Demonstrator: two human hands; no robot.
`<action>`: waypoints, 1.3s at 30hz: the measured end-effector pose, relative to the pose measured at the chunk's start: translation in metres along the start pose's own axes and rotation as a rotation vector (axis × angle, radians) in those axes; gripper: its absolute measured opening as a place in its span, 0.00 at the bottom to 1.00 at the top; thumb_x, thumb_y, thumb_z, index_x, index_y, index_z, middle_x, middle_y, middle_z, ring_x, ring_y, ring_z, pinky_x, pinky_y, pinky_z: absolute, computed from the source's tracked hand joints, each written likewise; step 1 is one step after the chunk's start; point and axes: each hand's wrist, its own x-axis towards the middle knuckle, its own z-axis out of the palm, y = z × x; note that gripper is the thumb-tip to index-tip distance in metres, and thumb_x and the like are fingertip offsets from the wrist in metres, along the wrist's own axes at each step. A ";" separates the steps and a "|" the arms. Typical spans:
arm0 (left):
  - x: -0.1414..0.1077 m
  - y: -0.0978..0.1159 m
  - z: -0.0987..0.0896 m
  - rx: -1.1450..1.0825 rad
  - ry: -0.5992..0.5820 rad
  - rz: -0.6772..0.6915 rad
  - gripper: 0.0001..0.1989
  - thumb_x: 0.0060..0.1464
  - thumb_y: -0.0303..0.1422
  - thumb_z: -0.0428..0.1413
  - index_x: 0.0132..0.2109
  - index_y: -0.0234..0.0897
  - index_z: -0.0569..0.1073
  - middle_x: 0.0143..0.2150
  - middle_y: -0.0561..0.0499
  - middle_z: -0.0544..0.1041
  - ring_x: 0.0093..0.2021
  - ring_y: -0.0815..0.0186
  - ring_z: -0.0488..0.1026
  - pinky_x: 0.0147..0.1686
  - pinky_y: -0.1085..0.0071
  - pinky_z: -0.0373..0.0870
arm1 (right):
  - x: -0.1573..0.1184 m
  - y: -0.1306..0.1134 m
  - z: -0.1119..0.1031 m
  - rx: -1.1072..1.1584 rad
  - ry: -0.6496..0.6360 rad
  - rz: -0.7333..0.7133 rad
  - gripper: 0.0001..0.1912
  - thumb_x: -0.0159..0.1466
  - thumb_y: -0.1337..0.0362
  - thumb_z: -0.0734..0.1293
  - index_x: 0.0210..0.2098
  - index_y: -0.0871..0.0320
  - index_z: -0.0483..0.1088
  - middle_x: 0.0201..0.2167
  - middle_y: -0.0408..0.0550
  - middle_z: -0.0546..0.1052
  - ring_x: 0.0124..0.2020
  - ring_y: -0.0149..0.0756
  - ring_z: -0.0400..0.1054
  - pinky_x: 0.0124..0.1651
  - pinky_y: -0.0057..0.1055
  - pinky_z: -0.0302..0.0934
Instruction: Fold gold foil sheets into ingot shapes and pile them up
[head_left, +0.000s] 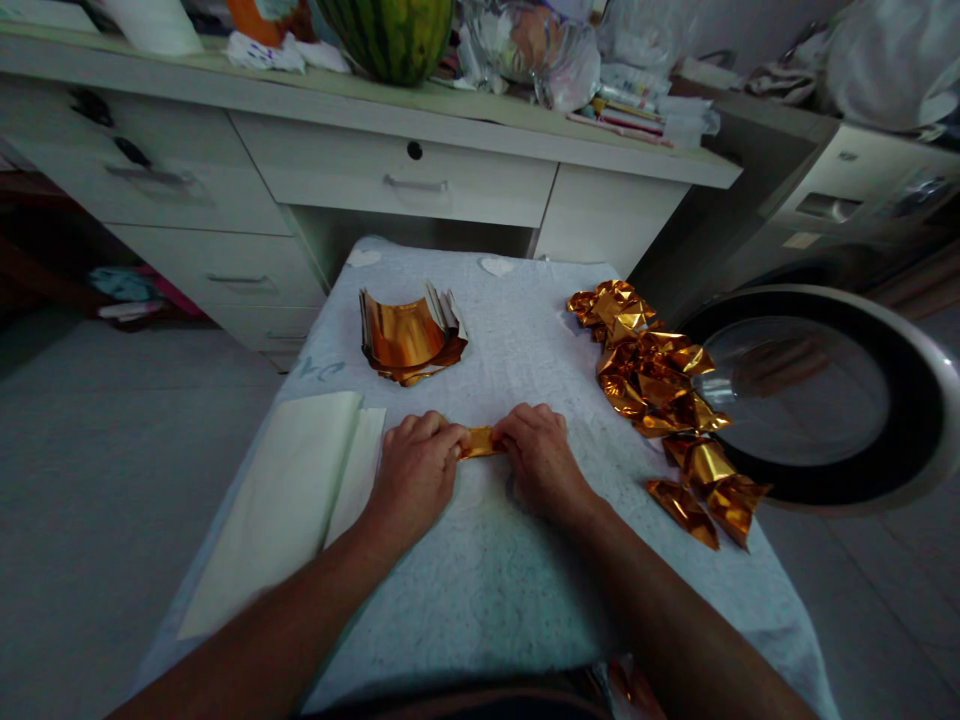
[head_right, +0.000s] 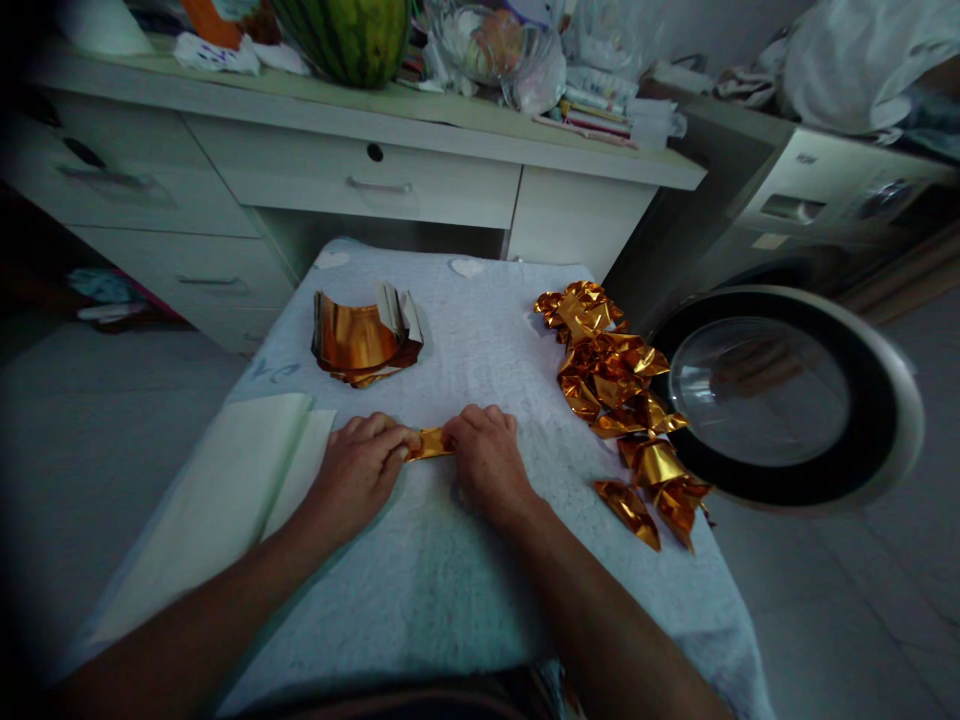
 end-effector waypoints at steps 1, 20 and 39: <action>0.000 0.001 0.000 0.006 0.000 -0.005 0.10 0.59 0.25 0.50 0.40 0.42 0.75 0.40 0.49 0.73 0.43 0.57 0.67 0.42 0.60 0.58 | 0.000 -0.001 0.000 -0.004 -0.001 -0.007 0.09 0.67 0.71 0.61 0.36 0.55 0.73 0.36 0.46 0.74 0.40 0.39 0.61 0.43 0.36 0.49; -0.001 0.006 -0.004 0.037 -0.072 -0.084 0.12 0.61 0.25 0.49 0.44 0.43 0.74 0.43 0.49 0.74 0.45 0.56 0.66 0.42 0.60 0.58 | 0.006 -0.024 0.005 -0.234 -0.025 0.133 0.19 0.67 0.47 0.59 0.35 0.56 0.66 0.38 0.50 0.71 0.41 0.44 0.61 0.42 0.39 0.49; -0.004 0.004 -0.008 0.049 -0.071 -0.051 0.17 0.59 0.23 0.47 0.45 0.46 0.76 0.40 0.49 0.75 0.41 0.57 0.66 0.39 0.62 0.57 | -0.004 0.013 -0.012 -0.079 -0.016 0.248 0.13 0.61 0.57 0.71 0.46 0.48 0.72 0.46 0.50 0.66 0.47 0.46 0.59 0.48 0.43 0.52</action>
